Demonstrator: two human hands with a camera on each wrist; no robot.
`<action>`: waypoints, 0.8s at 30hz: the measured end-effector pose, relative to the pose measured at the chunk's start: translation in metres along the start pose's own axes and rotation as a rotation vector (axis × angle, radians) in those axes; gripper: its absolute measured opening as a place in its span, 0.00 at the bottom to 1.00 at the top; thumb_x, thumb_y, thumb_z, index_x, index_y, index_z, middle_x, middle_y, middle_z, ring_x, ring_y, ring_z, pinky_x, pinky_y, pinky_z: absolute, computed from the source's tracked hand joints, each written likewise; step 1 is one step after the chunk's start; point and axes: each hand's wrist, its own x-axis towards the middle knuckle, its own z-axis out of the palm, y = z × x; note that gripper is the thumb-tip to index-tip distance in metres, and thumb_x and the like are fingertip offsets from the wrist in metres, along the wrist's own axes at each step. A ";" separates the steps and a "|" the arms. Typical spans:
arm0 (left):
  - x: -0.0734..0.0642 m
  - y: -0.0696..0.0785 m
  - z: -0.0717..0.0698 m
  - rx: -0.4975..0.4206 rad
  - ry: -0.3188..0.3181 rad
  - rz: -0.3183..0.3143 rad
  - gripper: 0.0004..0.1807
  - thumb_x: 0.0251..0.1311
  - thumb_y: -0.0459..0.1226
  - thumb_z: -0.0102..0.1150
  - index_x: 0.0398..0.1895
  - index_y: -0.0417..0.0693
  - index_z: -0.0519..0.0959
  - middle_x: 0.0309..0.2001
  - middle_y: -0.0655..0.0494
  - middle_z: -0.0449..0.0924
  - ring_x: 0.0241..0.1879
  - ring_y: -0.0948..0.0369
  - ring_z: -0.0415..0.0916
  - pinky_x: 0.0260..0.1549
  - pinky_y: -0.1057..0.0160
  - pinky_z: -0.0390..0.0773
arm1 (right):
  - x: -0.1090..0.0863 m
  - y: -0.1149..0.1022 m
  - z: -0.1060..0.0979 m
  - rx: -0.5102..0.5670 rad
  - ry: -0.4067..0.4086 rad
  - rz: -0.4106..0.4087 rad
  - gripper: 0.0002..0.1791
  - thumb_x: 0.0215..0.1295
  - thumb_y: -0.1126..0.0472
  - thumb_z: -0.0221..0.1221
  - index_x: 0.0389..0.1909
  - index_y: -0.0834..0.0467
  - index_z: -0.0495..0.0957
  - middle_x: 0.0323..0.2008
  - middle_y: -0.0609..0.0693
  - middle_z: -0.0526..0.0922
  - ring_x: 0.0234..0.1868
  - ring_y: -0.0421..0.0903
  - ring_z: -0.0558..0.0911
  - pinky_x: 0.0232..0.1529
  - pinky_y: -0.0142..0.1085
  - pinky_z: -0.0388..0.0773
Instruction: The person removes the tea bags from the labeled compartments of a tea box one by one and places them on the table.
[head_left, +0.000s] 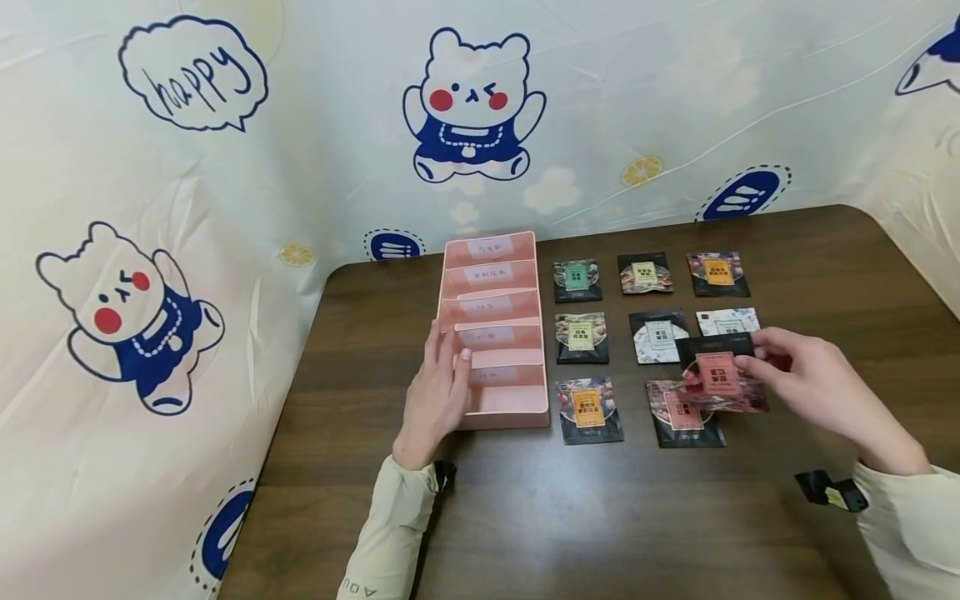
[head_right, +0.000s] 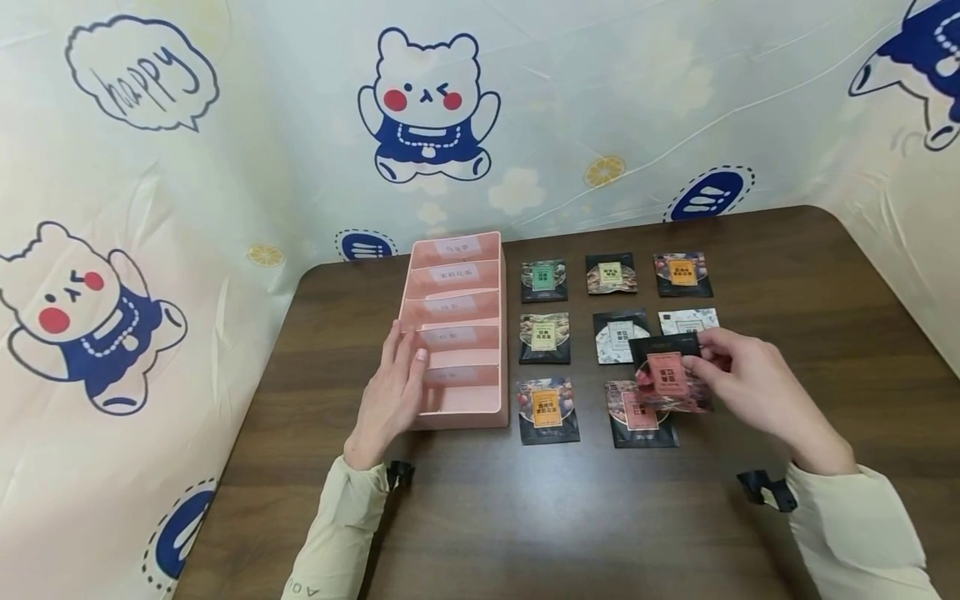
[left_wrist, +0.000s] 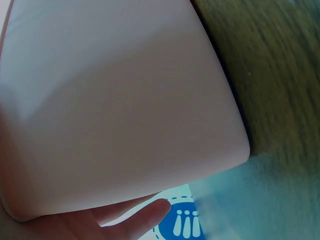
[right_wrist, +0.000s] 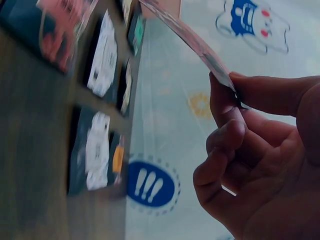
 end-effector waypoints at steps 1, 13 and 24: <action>0.000 0.000 0.000 0.006 0.004 0.000 0.35 0.72 0.58 0.27 0.74 0.47 0.57 0.78 0.49 0.43 0.56 0.39 0.74 0.52 0.38 0.74 | -0.002 0.004 -0.001 -0.003 -0.005 0.015 0.07 0.65 0.61 0.60 0.35 0.62 0.77 0.22 0.49 0.72 0.21 0.35 0.64 0.20 0.32 0.57; -0.001 -0.003 0.001 0.015 0.017 0.002 0.33 0.73 0.56 0.29 0.73 0.48 0.58 0.77 0.49 0.45 0.55 0.39 0.76 0.51 0.39 0.75 | -0.019 0.049 -0.004 -0.041 -0.076 0.118 0.09 0.67 0.62 0.58 0.38 0.67 0.76 0.22 0.47 0.72 0.20 0.34 0.63 0.19 0.32 0.57; -0.001 0.001 0.000 0.001 0.016 0.008 0.33 0.73 0.56 0.30 0.73 0.48 0.58 0.78 0.48 0.43 0.56 0.39 0.75 0.50 0.38 0.75 | -0.023 0.070 0.004 0.001 -0.153 0.164 0.14 0.67 0.63 0.57 0.43 0.73 0.76 0.23 0.48 0.74 0.20 0.33 0.64 0.20 0.32 0.58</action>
